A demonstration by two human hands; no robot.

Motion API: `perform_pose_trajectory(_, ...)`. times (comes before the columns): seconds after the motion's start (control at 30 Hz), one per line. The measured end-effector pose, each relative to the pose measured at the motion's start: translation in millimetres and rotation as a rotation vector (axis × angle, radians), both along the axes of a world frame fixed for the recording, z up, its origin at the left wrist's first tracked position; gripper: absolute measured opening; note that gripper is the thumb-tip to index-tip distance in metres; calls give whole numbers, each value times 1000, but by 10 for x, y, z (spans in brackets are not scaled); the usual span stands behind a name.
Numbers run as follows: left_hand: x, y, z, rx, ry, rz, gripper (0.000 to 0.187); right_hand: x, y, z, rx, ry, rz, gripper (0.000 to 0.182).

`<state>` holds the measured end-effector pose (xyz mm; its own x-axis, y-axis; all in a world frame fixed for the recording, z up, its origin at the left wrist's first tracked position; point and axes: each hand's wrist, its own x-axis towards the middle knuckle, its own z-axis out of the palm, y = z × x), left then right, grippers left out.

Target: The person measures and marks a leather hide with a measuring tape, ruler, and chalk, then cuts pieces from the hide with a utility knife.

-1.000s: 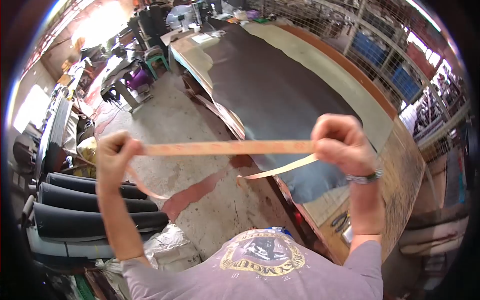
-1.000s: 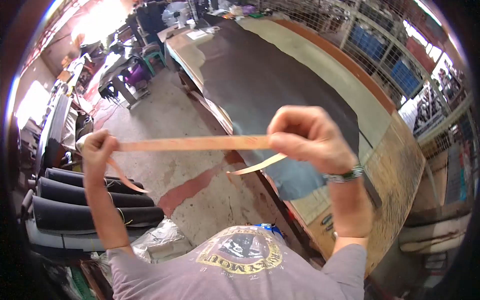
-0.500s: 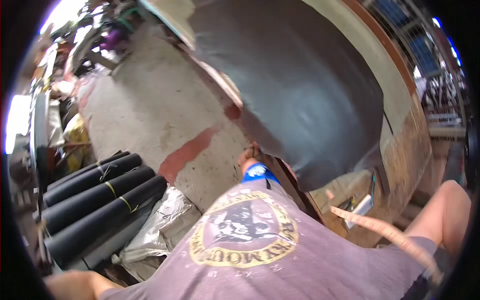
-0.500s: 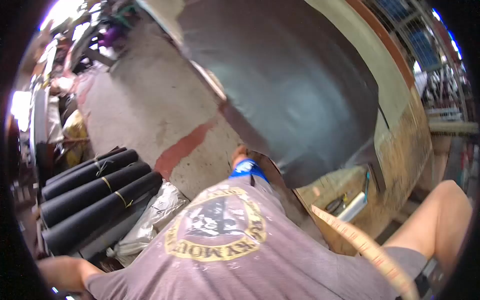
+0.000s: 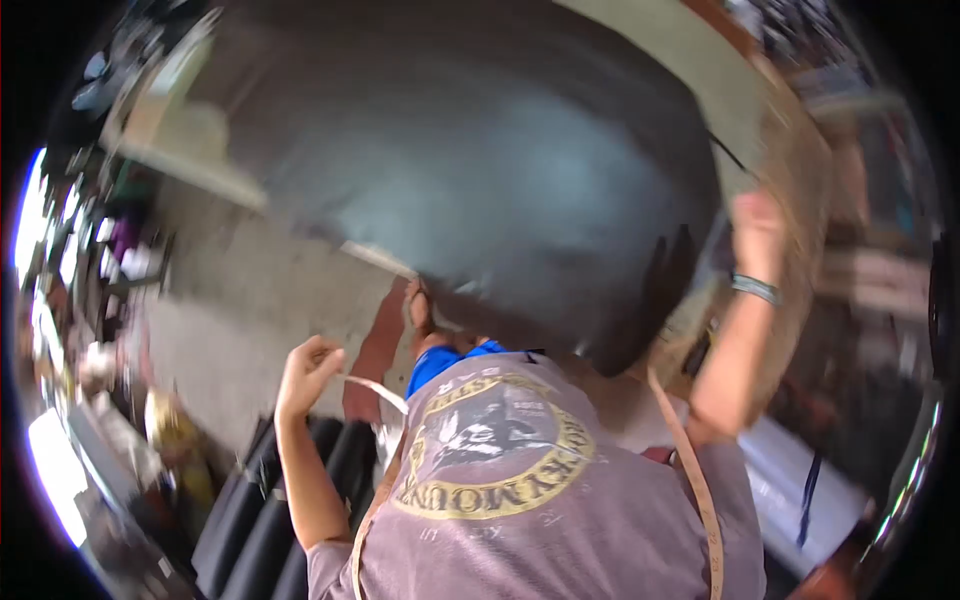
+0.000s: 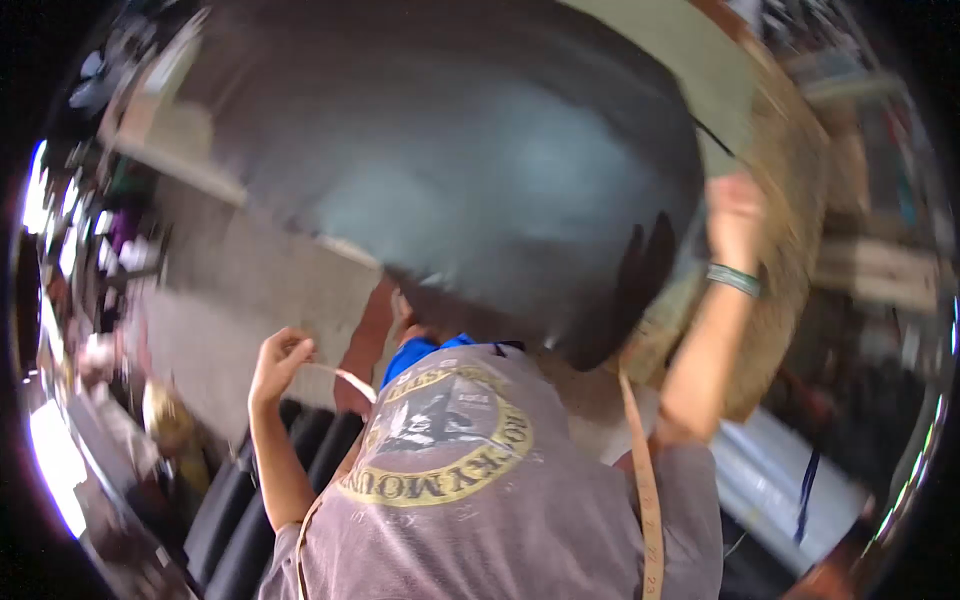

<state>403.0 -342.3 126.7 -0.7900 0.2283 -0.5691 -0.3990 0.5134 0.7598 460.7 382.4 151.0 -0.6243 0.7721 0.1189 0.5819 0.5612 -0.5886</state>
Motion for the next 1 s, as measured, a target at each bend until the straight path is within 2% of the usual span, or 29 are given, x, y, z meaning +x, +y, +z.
perform_pose_trajectory(0.03, -309, 80, -135, -14, 39, -47, 18, 244, 108, -573, -59, -196, -93, 63)
perform_pose_trajectory(0.07, -574, 103, -179, 42, 69, 56, 18, 450, -54, -868, 112, -359, -162, 71)
perform_pose_trajectory(0.1, -872, 84, -213, -40, 103, 111, 17, 660, -226, -1149, 272, -526, -239, 80)
perform_pose_trajectory(0.13, -1198, -38, -329, -9, 162, 122, 18, 675, -455, -1061, 12, -603, -273, 95)
perform_pose_trajectory(0.17, -1474, 21, -267, -100, 228, 159, 27, 881, -424, -1722, 249, -566, -362, 97)
perform_pose_trajectory(0.2, -1753, -68, -418, -119, 352, 199, 31, 880, -451, -1945, 198, -388, -450, 96)
perform_pose_trajectory(0.27, -2409, -289, -892, -129, 609, 271, 42, 676, -718, -1626, 54, -330, -586, 95)
perform_pose_trajectory(0.3, -2625, -200, -882, -490, 746, 187, 59, 627, -770, -1570, -2, -308, -651, 97)
perform_pose_trajectory(0.37, -2949, 98, -928, -747, 623, 153, 68, 506, -778, -1292, -113, -213, -766, 105)
perform_pose_trajectory(0.4, -3022, 190, -939, -888, 545, 138, 72, 590, -689, -1378, -114, -86, -840, 104)
perform_pose_trajectory(0.43, -3114, 198, -1148, -985, 602, 115, 79, 716, -475, -1689, -111, 36, -894, 104)
perform_pose_trajectory(0.47, -3124, 272, -1161, -992, 587, 128, 79, 728, -328, -1831, -113, 152, -928, 103)
perform_pose_trajectory(0.53, -3023, 391, -1021, -1034, 557, 176, 79, 479, -769, -798, -444, 36, -876, 76)
perform_pose_trajectory(0.6, -3044, 319, -868, -895, 519, 179, 70, 571, -544, -1019, -493, 143, -676, 63)
perform_pose_trajectory(0.7, -3181, 86, -1051, -710, 615, 187, 72, 391, -553, -857, -67, 10, -500, 35)
perform_pose_trajectory(0.73, -3139, 103, -1050, -692, 658, 198, 73, 367, -540, -728, -140, 95, -488, 40)
perform_pose_trajectory(0.8, -3074, 180, -1013, -649, 635, 263, 74, 319, -495, -367, -118, 134, -362, 44)
perform_pose_trajectory(0.83, -3021, 300, -924, -620, 601, 331, 75, 176, -715, 73, 19, 1, -461, 49)
perform_pose_trajectory(0.87, -3027, 252, -799, -608, 573, 434, 75, 181, -665, 238, 101, -105, -548, 57)
perform_pose_trajectory(0.9, -3105, 44, -1033, -602, 700, 352, 77, 241, -534, 357, -212, 29, -506, 67)
perform_pose_trajectory(0.93, -3129, -10, -1111, -576, 693, 400, 78, 355, -265, 297, -192, 28, -537, 75)
perform_pose_trajectory(0.97, -3105, 95, -1034, -571, 698, 510, 81, 476, -9, 301, -340, 157, -387, 77)
perform_pose_trajectory(1.0, -3117, 146, -966, -452, 613, 588, 80, 517, 99, 383, -400, 204, -404, 75)
